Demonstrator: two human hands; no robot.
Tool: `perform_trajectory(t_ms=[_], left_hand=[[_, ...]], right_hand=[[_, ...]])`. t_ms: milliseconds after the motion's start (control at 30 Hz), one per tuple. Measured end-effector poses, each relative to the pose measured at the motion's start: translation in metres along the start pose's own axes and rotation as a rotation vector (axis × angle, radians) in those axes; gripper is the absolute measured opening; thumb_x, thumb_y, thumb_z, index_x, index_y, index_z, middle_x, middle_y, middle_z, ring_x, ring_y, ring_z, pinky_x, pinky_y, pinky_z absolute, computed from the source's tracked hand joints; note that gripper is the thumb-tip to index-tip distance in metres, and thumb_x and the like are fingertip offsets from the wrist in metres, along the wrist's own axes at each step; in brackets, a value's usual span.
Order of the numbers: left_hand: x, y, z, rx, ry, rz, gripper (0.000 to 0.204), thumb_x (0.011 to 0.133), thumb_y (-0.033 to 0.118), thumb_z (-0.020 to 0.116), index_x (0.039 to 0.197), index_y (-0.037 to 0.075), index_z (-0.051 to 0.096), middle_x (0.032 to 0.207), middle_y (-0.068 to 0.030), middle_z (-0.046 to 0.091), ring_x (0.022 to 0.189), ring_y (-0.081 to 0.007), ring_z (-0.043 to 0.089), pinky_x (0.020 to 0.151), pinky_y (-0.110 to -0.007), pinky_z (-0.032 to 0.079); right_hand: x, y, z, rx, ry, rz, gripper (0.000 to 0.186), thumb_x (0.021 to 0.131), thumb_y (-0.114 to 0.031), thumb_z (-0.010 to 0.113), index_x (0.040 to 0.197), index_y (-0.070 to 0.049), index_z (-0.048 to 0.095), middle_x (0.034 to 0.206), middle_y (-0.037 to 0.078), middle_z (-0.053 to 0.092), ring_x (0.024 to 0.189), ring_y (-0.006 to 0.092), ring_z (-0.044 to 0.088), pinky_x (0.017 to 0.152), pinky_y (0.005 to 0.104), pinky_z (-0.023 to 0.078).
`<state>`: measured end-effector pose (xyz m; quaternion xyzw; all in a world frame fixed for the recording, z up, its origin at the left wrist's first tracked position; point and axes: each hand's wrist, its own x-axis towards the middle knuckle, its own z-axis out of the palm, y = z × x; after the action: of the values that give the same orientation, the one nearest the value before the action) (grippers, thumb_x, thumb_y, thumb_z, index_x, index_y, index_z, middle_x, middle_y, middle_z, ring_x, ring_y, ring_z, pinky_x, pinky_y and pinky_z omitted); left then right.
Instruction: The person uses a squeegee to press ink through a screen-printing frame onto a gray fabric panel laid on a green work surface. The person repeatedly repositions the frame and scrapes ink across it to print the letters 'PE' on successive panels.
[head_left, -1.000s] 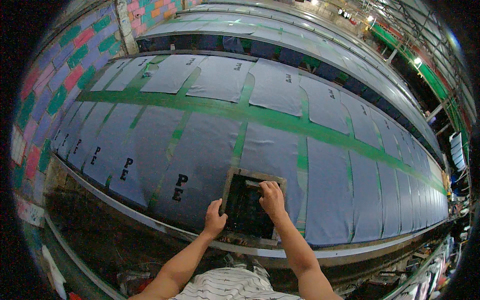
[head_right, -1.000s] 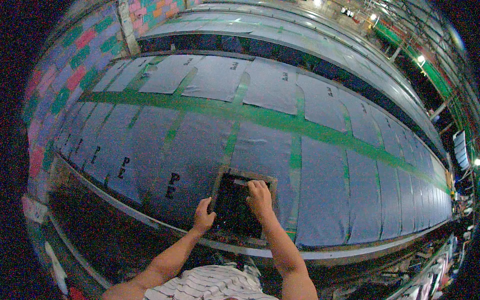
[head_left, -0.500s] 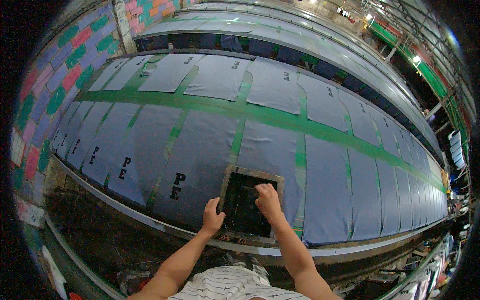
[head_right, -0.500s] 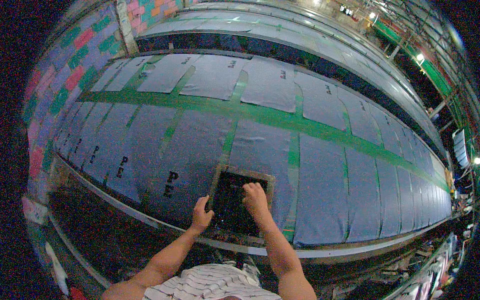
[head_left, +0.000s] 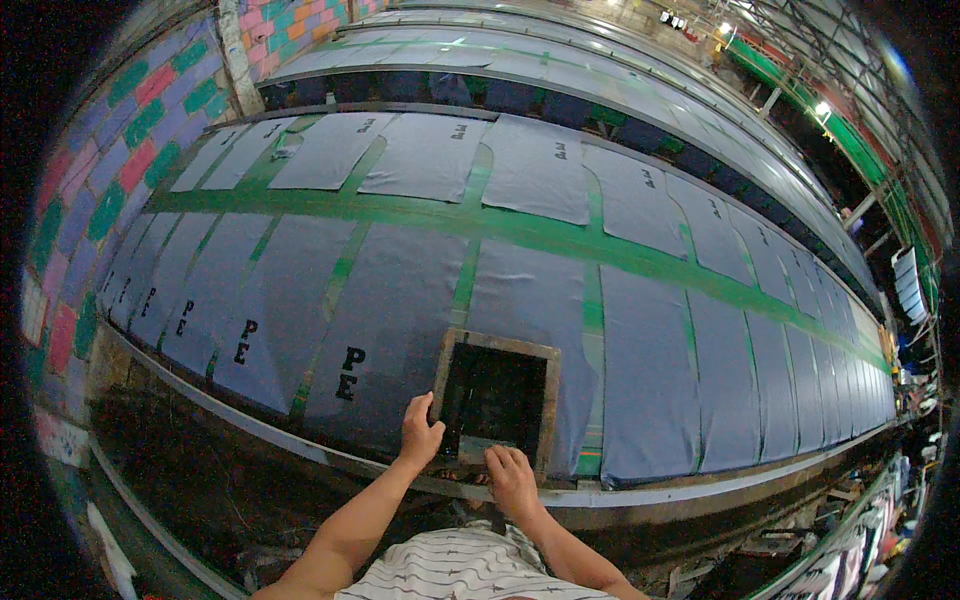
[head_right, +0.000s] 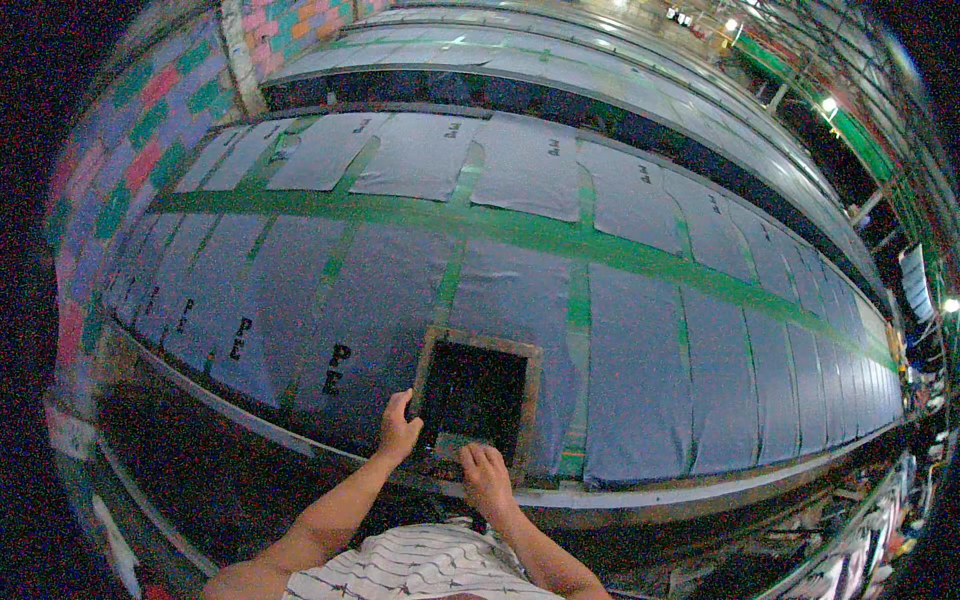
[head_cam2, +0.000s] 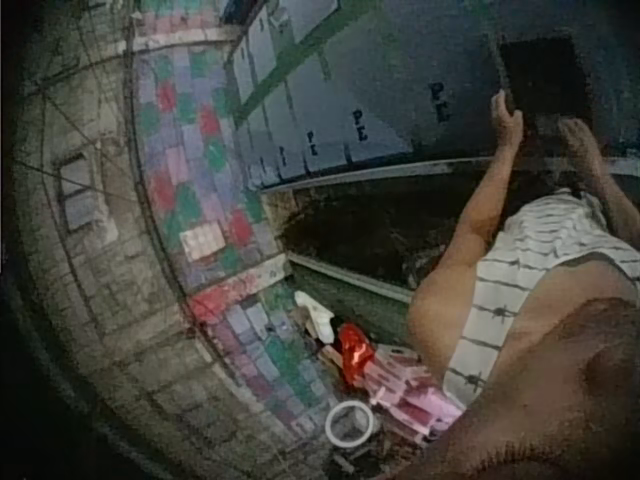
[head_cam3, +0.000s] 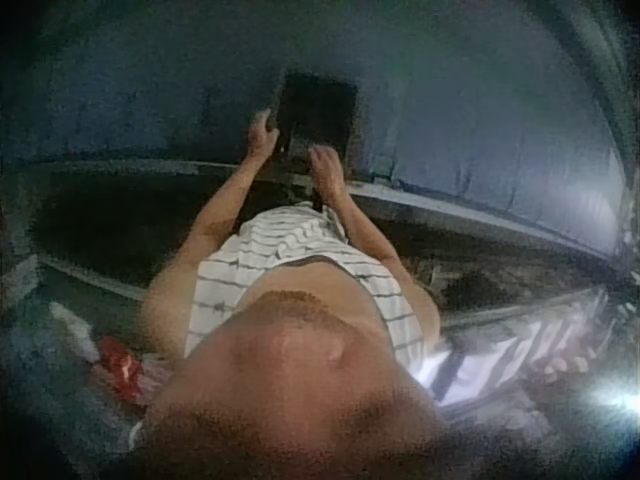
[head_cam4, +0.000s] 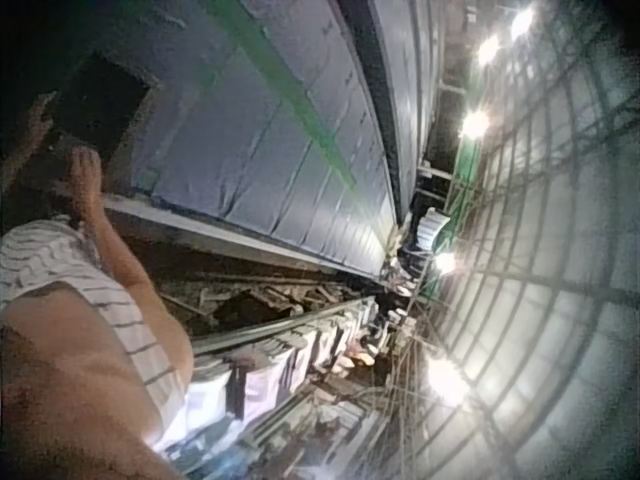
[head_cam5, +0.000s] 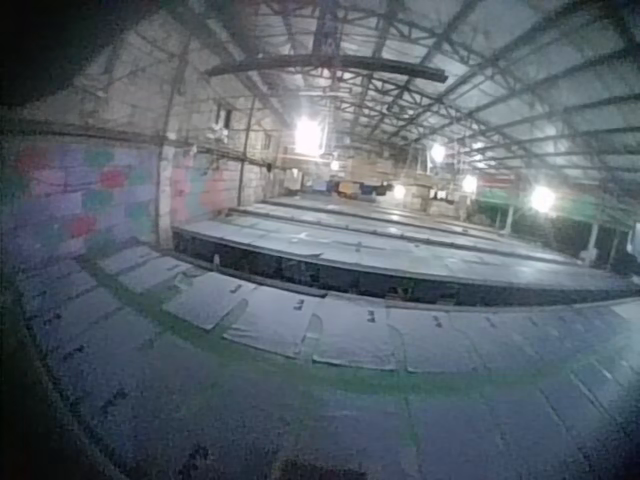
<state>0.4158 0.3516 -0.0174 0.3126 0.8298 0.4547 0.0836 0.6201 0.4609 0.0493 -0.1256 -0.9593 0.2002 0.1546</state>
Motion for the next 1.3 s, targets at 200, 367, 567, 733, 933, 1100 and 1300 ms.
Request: perform_trajectory(t_ms=[200, 367, 567, 733, 933, 1100, 1300], left_hand=[[0.0, -0.004, 0.004, 0.005, 0.014, 0.014, 0.061, 0.069, 0.0, 0.066, 0.128, -0.006, 0.054, 0.124, -0.0235, 0.058, 0.118, -0.0405, 0.056, 0.104, -0.043, 0.045], [-0.002, -0.004, 0.002, 0.003, 0.01, 0.006, 0.06, 0.073, 0.0, 0.065, 0.132, -0.006, 0.052, 0.127, -0.0237, 0.056, 0.12, -0.0424, 0.053, 0.105, -0.047, 0.042], [0.0, -0.005, 0.002, 0.0, -0.008, -0.01, 0.06, 0.075, 0.0, 0.064, 0.133, -0.006, 0.052, 0.128, -0.0236, 0.056, 0.121, -0.0417, 0.053, 0.106, -0.047, 0.042], [0.001, -0.001, 0.002, -0.024, -0.03, -0.031, 0.059, 0.075, 0.0, 0.064, 0.133, -0.005, 0.052, 0.128, -0.0229, 0.056, 0.121, -0.041, 0.053, 0.106, -0.047, 0.042], [-0.004, -0.001, 0.0, -0.034, 0.01, -0.023, 0.059, 0.076, 0.001, 0.064, 0.133, -0.005, 0.053, 0.13, -0.0228, 0.055, 0.123, -0.0405, 0.052, 0.107, -0.047, 0.041], [-0.011, 0.007, -0.004, -0.026, 0.066, 0.057, 0.06, 0.076, 0.002, 0.064, 0.134, -0.005, 0.052, 0.132, -0.0233, 0.054, 0.126, -0.0404, 0.051, 0.108, -0.046, 0.041], [-0.012, 0.009, -0.007, -0.05, 0.054, 0.047, 0.061, 0.076, 0.003, 0.065, 0.135, -0.005, 0.052, 0.134, -0.0234, 0.054, 0.126, -0.0403, 0.051, 0.109, -0.046, 0.04]], right_hand=[[-0.019, -0.004, 0.005, 0.011, -0.024, 0.014, 0.052, 0.07, 0.002, 0.069, 0.121, 0.001, 0.06, 0.125, 0.017, 0.059, 0.115, 0.0368, 0.055, 0.101, 0.0454, 0.046], [-0.003, 0.0, -0.023, 0.213, -0.1, 0.108, 0.043, 0.08, -0.01, 0.073, 0.12, 0.002, 0.06, 0.124, 0.02, 0.06, 0.114, 0.0378, 0.055, 0.101, 0.0455, 0.045], [0.005, 0.055, -0.017, 0.114, 0.299, 0.556, 0.04, 0.089, -0.021, 0.07, 0.12, 0.002, 0.06, 0.116, 0.022, 0.061, 0.11, 0.0408, 0.057, 0.095, 0.0466, 0.046], [-0.012, 0.085, 0.02, 0.06, 0.257, 0.756, 0.034, 0.092, -0.02, 0.064, 0.115, 0.005, 0.062, 0.104, 0.024, 0.063, 0.101, 0.0438, 0.059, 0.09, 0.048, 0.048], [-0.017, 0.087, 0.018, 0.07, 0.243, 0.731, 0.029, 0.094, -0.015, 0.058, 0.114, 0.005, 0.063, 0.101, 0.023, 0.063, 0.095, 0.0427, 0.06, 0.085, 0.048, 0.049], [-0.021, 0.075, 0.004, 0.108, 0.295, 0.722, 0.024, 0.096, -0.012, 0.054, 0.114, 0.001, 0.064, 0.101, 0.017, 0.062, 0.095, 0.0384, 0.059, 0.084, 0.0469, 0.047], [-0.021, 0.074, 0.003, 0.148, 0.304, 0.733, 0.024, 0.096, -0.01, 0.054, 0.116, 0.0, 0.063, 0.105, 0.017, 0.06, 0.098, 0.0379, 0.058, 0.085, 0.0459, 0.047]])
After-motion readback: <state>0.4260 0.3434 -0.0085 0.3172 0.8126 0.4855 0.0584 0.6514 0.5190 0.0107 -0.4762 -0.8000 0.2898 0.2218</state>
